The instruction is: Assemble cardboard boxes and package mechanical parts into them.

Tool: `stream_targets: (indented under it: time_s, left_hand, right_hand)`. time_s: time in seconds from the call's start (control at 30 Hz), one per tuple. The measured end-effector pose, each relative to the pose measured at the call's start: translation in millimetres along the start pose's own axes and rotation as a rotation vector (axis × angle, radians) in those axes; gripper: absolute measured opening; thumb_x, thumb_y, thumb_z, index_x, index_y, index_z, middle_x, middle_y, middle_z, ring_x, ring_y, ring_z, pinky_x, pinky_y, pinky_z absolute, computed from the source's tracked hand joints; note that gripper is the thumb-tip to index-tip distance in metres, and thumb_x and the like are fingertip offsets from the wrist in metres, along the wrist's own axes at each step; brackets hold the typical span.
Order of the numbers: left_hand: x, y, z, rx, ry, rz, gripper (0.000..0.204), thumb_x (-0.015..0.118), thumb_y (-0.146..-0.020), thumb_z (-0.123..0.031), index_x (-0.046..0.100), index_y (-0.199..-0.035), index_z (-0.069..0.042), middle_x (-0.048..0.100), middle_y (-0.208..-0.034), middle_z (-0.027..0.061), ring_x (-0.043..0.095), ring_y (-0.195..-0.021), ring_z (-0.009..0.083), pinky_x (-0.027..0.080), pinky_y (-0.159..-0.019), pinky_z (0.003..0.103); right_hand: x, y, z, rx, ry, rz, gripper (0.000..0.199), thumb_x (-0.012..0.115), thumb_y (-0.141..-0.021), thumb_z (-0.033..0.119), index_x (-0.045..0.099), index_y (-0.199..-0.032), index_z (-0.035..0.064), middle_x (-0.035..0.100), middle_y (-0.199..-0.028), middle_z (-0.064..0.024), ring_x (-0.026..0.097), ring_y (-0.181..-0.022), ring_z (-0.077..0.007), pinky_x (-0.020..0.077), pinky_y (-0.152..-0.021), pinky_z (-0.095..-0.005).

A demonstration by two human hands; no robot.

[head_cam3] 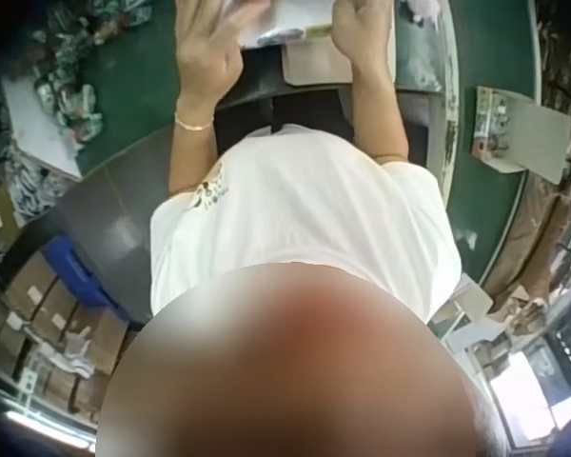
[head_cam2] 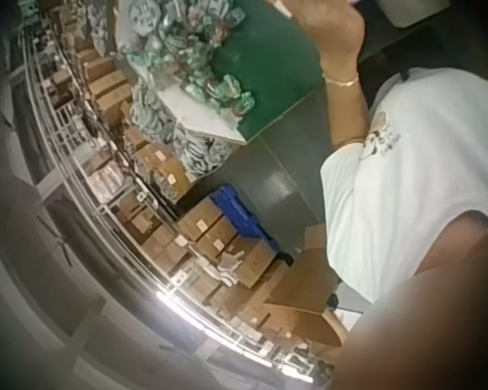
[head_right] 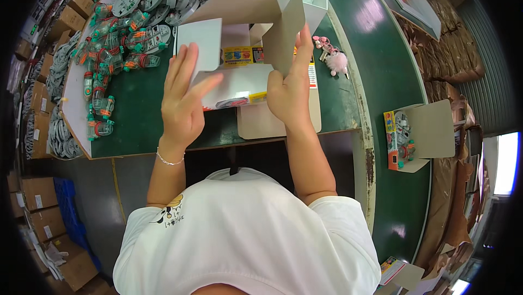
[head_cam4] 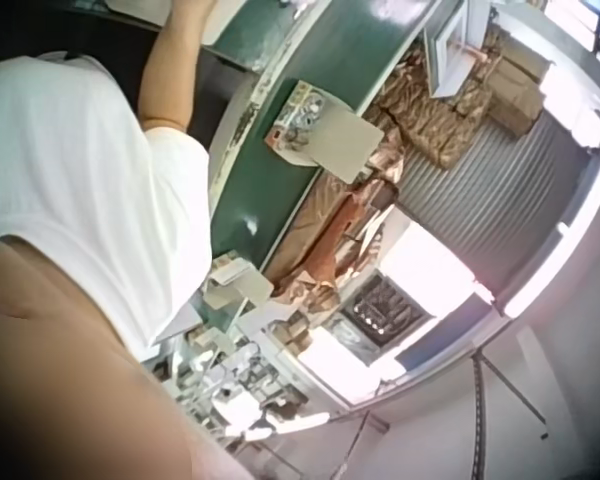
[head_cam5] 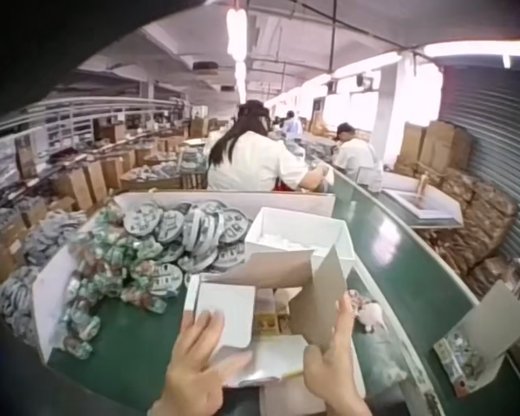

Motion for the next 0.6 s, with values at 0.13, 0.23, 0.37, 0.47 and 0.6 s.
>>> stream_targets:
  time_s: [0.13,0.23,0.37,0.47,0.6]
  left_hand:
    - [0,-8,-1,-0.126,-0.113,0.227,0.037,0.053,-0.090,-0.001,0.055,-0.127,-0.001,0.044,-0.149,0.0263,0.036,-0.143,0.0411,0.030,-0.114,0.055]
    - [-2,-7,6,-0.271,-0.090,0.278,0.036,0.054,-0.095,-0.008,0.052,-0.130,-0.001,0.043,-0.150,0.0258,0.036,-0.143,0.0414,0.027,-0.115,0.054]
    - [-5,-8,14,-0.293,0.031,0.279,0.043,0.052,-0.100,-0.016,0.044,-0.139,0.001,0.040,-0.151,0.0247,0.035,-0.143,0.0396,0.024,-0.117,0.052]
    - [-6,-8,26,-0.334,0.145,0.325,0.050,0.049,-0.102,-0.018,0.037,-0.145,0.003,0.038,-0.153,0.0245,0.035,-0.143,0.0375,0.023,-0.117,0.049]
    - [-4,-11,25,-0.290,0.056,0.324,0.054,0.047,-0.102,-0.018,0.032,-0.149,0.004,0.039,-0.152,0.0243,0.037,-0.142,0.0362,0.023,-0.117,0.047]
  right_hand:
    - [2,-1,-2,-0.023,-0.041,-0.016,0.087,0.033,-0.072,-0.019,0.015,-0.154,0.0002,0.033,-0.150,-0.0224,0.040,-0.139,-0.0324,0.0317,-0.114,-0.0392]
    - [5,3,-16,-0.095,-0.164,0.052,0.083,0.036,-0.072,-0.019,0.033,-0.151,0.0051,0.034,-0.153,-0.0199,0.036,-0.143,-0.0337,0.0353,-0.112,-0.0403]
    - [3,-5,-5,-0.072,-0.049,0.144,0.075,0.038,-0.072,-0.019,0.052,-0.140,0.0092,0.031,-0.157,-0.0176,0.035,-0.145,-0.0352,0.0389,-0.110,-0.0417]
    - [2,-17,-6,-0.033,-0.104,0.187,0.072,0.039,-0.072,-0.019,0.059,-0.134,0.0107,0.031,-0.159,-0.0165,0.035,-0.145,-0.0351,0.0403,-0.109,-0.0426]
    - [0,-19,-10,-0.046,-0.060,0.216,0.070,0.040,-0.072,-0.018,0.062,-0.131,0.0107,0.031,-0.159,-0.0164,0.034,-0.146,-0.0343,0.0421,-0.107,-0.0427]
Point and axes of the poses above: each hand's wrist, its own y-axis away from the middle knuckle, its own x-axis out of the palm, z = x × y, the point moved 4 cm from there along -y, towards the middle knuckle
